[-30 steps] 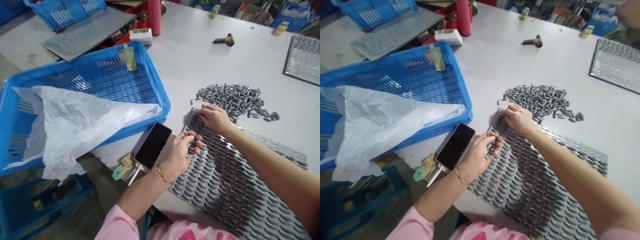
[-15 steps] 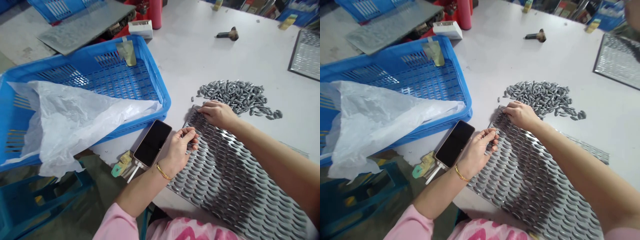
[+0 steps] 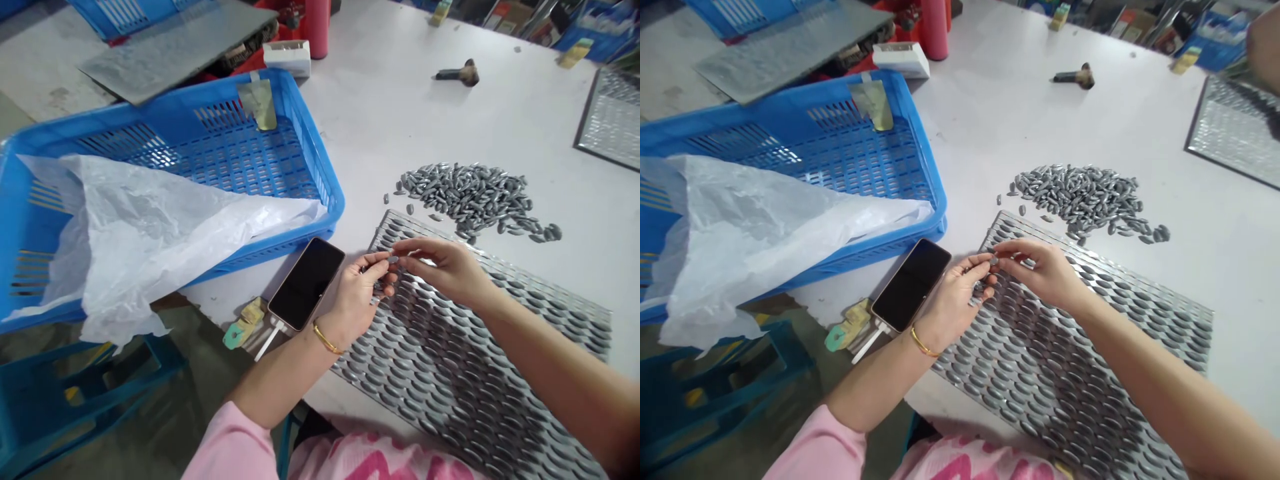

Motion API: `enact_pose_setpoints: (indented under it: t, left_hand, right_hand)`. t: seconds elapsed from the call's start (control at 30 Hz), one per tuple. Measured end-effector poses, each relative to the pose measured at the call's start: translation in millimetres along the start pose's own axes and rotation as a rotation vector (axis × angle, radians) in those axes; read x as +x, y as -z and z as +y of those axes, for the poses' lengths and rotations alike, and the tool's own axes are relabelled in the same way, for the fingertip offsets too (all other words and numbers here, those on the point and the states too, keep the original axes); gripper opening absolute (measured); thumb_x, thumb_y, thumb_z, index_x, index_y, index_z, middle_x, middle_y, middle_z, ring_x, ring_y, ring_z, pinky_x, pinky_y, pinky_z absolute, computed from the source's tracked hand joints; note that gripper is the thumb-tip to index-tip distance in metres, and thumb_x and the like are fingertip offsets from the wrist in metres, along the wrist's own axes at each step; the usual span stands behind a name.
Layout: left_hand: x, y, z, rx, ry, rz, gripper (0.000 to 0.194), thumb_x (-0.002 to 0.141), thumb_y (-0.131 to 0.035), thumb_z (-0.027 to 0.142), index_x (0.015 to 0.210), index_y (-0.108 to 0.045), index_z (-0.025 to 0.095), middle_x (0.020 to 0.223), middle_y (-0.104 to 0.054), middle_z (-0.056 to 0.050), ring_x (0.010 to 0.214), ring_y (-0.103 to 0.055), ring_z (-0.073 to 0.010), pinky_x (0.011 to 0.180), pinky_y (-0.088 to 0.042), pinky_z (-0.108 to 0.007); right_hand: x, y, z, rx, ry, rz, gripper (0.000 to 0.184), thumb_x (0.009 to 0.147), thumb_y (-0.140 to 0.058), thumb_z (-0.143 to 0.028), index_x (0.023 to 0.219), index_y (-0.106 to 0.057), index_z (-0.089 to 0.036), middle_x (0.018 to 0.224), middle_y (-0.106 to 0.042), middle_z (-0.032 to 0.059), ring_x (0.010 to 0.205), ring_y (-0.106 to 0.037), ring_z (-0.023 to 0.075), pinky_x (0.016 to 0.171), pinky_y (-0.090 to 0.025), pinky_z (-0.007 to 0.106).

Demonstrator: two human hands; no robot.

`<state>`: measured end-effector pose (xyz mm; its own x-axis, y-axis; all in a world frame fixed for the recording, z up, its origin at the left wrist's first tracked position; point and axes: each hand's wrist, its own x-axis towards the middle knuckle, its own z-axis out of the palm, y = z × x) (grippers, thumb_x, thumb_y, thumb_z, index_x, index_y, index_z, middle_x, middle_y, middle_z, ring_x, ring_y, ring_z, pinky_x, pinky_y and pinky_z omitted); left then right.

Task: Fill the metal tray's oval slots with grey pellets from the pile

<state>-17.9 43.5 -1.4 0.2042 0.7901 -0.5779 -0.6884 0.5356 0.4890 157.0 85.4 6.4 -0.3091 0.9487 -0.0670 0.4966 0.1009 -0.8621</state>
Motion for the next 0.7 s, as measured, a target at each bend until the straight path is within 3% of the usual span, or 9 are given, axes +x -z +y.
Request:
enact_pose_setpoints:
  t: [0.17,0.47,0.7]
  left_hand:
    - [-3,-1.0,1,0.034,-0.015,0.029,0.019,0.074,-0.077,0.021,0.086,-0.062,0.015,0.077,-0.064,-0.001,0.068,-0.06,-0.0101,0.058,-0.042,-0.021]
    - [1,1.4,-3,0.049,-0.077,0.049,0.022,0.069,-0.079,0.022,0.083,-0.062,0.016,0.077,-0.062,0.0,0.067,-0.057,-0.0091,0.059,-0.043,-0.022]
    - [2,1.4,-5,0.03,-0.102,0.016,0.02,0.069,-0.08,0.021,0.082,-0.066,0.015,0.075,-0.06,0.001,0.067,-0.056,-0.0085,0.058,-0.042,-0.021]
  right_hand:
    - [-7,-16,4,0.329,-0.15,0.015,0.029,0.078,-0.078,-0.045,0.095,-0.075,-0.022,0.089,-0.076,0.0052,0.081,-0.072,0.0229,0.077,-0.06,0.037]
    - [-12,-14,-5,0.244,-0.159,0.044,0.028,0.08,-0.077,-0.043,0.099,-0.076,-0.022,0.089,-0.073,0.0048,0.07,-0.064,0.0167,0.059,-0.051,0.029]
    - [-10,-14,0,0.21,-0.147,0.041,0.03,0.078,-0.078,-0.045,0.096,-0.076,-0.021,0.088,-0.073,0.0048,0.073,-0.065,0.0171,0.064,-0.052,0.029]
